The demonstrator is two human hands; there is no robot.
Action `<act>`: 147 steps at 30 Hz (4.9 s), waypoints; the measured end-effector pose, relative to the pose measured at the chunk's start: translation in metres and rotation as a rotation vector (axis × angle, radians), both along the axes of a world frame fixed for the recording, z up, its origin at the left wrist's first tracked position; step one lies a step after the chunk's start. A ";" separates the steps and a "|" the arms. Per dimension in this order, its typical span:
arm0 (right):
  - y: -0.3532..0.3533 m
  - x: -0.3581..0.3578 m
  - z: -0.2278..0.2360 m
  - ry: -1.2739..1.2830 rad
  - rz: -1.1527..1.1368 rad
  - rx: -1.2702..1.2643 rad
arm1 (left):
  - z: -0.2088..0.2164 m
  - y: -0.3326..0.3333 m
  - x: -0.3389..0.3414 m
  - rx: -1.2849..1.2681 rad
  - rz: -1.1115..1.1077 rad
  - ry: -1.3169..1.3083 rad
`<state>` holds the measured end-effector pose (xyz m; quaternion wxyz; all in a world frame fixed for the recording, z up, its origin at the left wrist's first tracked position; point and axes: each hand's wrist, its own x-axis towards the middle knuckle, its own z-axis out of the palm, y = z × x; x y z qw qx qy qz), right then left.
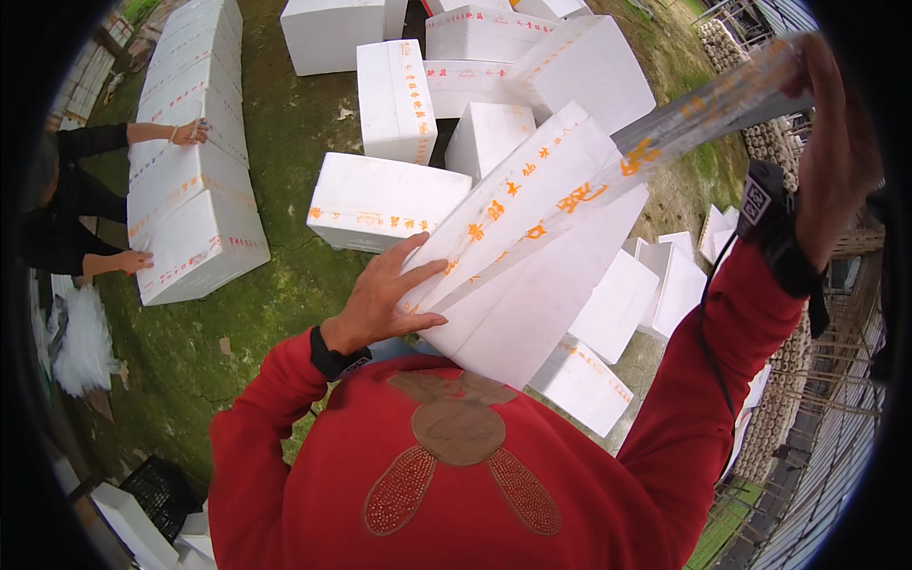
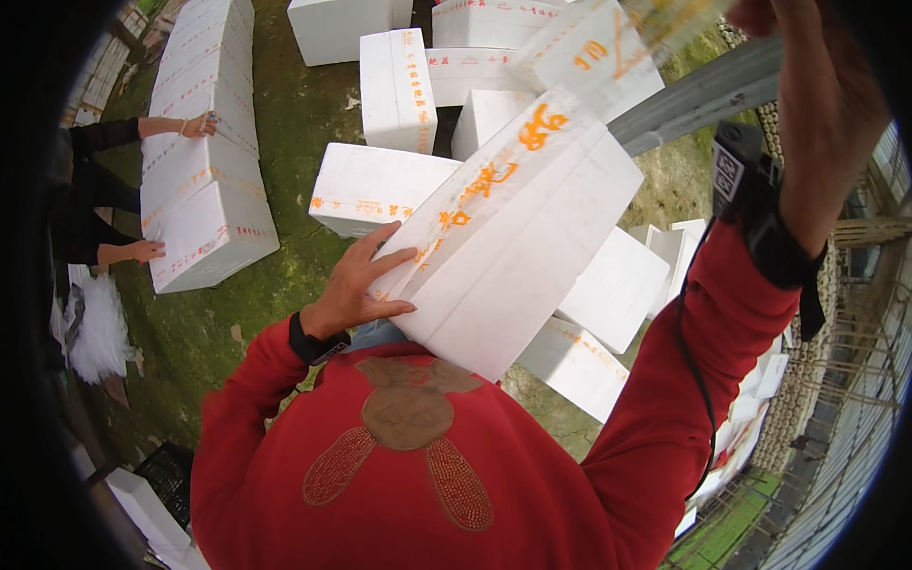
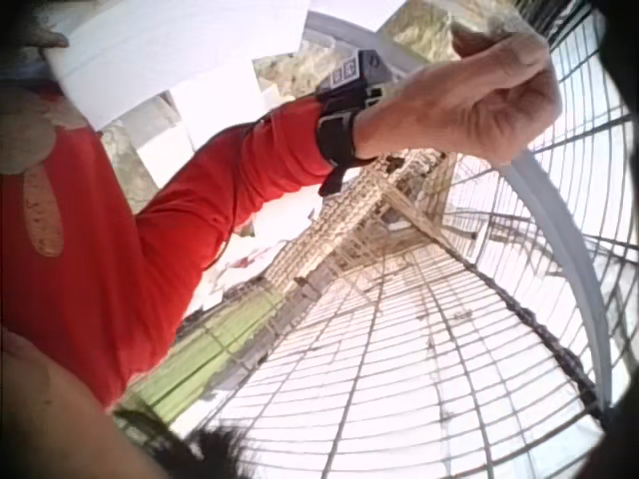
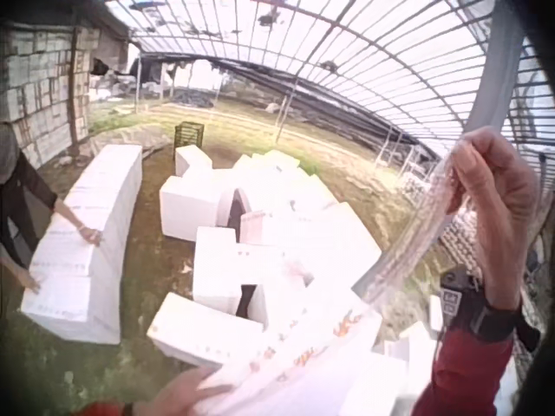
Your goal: The person assembles white styrofoam boxes by hand, folding flaps and snapping them into shape. They repeatedly pick up flat pieces, fold them into box form, and place them on the floor among other assembled boxes.
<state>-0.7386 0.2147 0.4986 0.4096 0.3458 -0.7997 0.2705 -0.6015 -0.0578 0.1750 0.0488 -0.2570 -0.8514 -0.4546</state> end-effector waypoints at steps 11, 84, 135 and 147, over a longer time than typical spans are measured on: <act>0.035 0.014 -0.101 -0.486 -0.766 0.408 | -0.026 -0.025 -0.033 0.517 -0.388 -0.136; 0.256 0.128 -0.206 -0.554 -1.059 -0.292 | -0.064 0.037 -0.110 0.334 -0.244 -0.239; 0.043 0.179 -0.328 -0.976 -1.421 0.213 | -0.031 0.121 -0.111 -0.119 -0.780 0.439; 0.020 0.197 -0.329 -1.086 -1.501 0.396 | -0.005 0.243 -0.252 -0.259 -1.001 0.622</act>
